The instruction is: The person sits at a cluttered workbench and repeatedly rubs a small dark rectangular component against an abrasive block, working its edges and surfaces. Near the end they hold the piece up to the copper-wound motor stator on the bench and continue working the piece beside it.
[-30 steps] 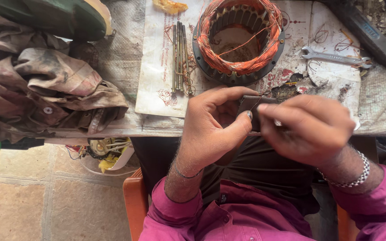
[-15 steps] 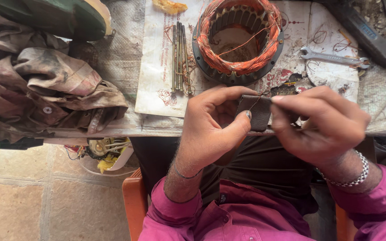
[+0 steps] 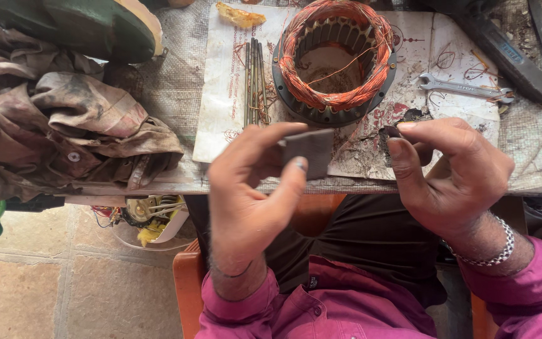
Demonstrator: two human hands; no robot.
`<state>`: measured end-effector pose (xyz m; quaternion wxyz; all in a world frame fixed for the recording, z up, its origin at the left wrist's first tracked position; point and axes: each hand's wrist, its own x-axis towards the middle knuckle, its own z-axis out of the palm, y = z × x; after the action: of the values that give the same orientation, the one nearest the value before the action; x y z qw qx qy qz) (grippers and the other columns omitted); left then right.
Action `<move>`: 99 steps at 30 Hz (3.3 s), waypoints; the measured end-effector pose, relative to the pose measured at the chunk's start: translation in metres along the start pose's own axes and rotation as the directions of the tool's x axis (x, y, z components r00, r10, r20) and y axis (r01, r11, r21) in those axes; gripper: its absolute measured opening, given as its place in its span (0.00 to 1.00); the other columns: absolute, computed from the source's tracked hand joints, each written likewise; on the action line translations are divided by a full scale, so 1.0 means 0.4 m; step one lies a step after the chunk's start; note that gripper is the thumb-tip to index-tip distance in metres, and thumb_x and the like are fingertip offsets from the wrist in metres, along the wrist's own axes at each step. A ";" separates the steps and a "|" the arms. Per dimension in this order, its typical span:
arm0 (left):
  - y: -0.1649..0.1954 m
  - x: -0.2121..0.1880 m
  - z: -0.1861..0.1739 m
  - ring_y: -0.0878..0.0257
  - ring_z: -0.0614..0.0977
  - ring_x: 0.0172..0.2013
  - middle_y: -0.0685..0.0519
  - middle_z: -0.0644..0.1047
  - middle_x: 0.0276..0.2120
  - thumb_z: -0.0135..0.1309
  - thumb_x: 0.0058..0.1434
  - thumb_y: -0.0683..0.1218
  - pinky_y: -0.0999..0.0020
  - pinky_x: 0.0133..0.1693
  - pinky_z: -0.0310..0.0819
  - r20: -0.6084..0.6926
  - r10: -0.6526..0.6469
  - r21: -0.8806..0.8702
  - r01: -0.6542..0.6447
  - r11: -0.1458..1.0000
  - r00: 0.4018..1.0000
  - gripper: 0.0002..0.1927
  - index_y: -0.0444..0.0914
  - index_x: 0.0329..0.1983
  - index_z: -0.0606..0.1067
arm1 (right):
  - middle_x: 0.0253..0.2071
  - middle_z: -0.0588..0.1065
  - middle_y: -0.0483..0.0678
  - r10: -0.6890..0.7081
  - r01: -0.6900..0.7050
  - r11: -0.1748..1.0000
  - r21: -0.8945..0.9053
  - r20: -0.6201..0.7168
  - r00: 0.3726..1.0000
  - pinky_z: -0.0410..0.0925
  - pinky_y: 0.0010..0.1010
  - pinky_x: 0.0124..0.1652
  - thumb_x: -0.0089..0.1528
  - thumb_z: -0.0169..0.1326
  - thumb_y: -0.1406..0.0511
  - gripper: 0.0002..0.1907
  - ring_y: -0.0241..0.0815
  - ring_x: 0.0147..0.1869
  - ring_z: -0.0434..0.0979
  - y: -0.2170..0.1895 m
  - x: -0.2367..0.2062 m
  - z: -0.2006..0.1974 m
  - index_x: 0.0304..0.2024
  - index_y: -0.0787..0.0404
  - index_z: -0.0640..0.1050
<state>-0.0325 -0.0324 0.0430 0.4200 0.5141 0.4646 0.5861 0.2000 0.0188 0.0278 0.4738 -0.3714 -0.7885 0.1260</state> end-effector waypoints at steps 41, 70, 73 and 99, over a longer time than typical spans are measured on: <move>-0.001 0.079 0.059 0.56 0.76 0.54 0.52 0.79 0.55 0.61 0.67 0.36 0.63 0.58 0.67 0.224 0.500 0.715 -0.490 0.499 0.837 0.25 0.37 0.66 0.72 | 0.44 0.72 0.55 -0.038 0.034 0.998 -0.045 -0.085 0.996 0.68 0.20 0.30 0.72 0.53 0.74 0.02 0.33 0.33 0.73 0.004 -0.037 0.002 0.47 0.66 0.75; 0.026 0.162 0.063 0.52 0.77 0.48 0.49 0.77 0.42 0.54 0.58 0.35 0.60 0.50 0.73 0.440 0.375 0.689 -0.575 0.442 0.816 0.14 0.32 0.48 0.78 | 0.42 0.73 0.52 -0.069 0.065 0.997 -0.040 -0.083 0.994 0.67 0.22 0.32 0.70 0.55 0.77 0.07 0.34 0.33 0.73 0.018 -0.062 -0.003 0.48 0.63 0.75; 0.026 0.182 0.007 0.53 0.77 0.51 0.52 0.79 0.47 0.54 0.58 0.33 0.62 0.53 0.74 0.501 0.401 0.622 -0.641 0.449 0.767 0.17 0.33 0.51 0.79 | 0.46 0.70 0.54 -0.094 0.088 0.994 -0.060 -0.101 0.990 0.67 0.21 0.32 0.70 0.52 0.77 0.08 0.34 0.32 0.71 0.022 -0.066 -0.005 0.48 0.62 0.76; 0.006 0.130 0.133 0.60 0.76 0.49 0.56 0.74 0.37 0.55 0.62 0.41 0.52 0.58 0.58 0.242 0.412 0.836 -0.404 0.371 0.879 0.04 0.41 0.40 0.76 | 0.40 0.74 0.57 0.138 -0.076 0.887 -0.456 0.105 0.985 0.67 0.36 0.35 0.63 0.65 0.67 0.12 0.49 0.37 0.75 -0.078 0.136 -0.020 0.47 0.68 0.82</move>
<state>0.0143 0.0236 0.0585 -0.0573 0.7494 0.5549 0.3567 0.1771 0.0344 0.0845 0.3128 -0.5046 -0.8046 -0.0094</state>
